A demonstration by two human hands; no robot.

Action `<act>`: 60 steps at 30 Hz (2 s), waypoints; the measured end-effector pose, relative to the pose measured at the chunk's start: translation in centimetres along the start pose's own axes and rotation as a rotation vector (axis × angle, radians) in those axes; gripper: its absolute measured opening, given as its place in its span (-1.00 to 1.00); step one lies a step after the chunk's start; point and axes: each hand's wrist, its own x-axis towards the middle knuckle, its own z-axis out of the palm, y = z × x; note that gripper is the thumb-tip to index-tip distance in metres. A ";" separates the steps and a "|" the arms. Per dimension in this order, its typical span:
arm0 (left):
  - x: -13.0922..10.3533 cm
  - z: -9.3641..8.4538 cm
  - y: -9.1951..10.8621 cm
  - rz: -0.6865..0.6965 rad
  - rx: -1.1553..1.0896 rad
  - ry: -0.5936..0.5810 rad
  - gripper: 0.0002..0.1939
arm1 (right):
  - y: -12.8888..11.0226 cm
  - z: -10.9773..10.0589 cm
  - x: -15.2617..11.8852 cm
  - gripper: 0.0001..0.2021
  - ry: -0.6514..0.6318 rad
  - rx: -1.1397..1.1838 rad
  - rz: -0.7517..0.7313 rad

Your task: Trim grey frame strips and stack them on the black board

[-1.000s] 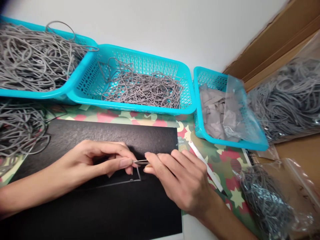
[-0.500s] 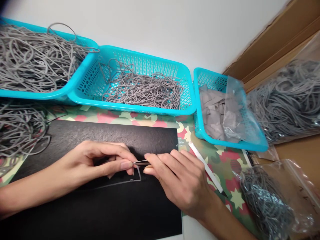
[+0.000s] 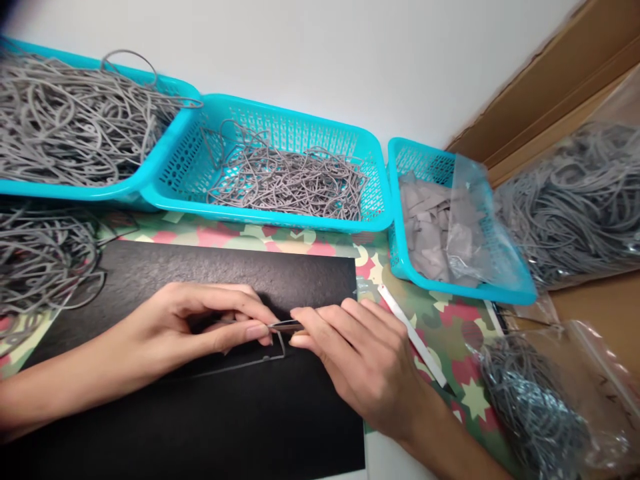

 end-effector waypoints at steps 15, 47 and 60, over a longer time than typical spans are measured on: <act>0.1 0.1 0.0 0.044 0.022 -0.004 -0.73 | 0.0 -0.1 0.3 -0.86 -0.016 -0.049 -0.026; -0.2 0.5 -0.5 0.122 0.120 0.008 -0.71 | 0.2 0.3 0.0 -0.84 -0.056 0.016 0.018; -0.2 0.5 -0.2 0.076 0.121 -0.004 -0.70 | 0.0 0.4 0.1 -0.85 -0.059 0.002 0.029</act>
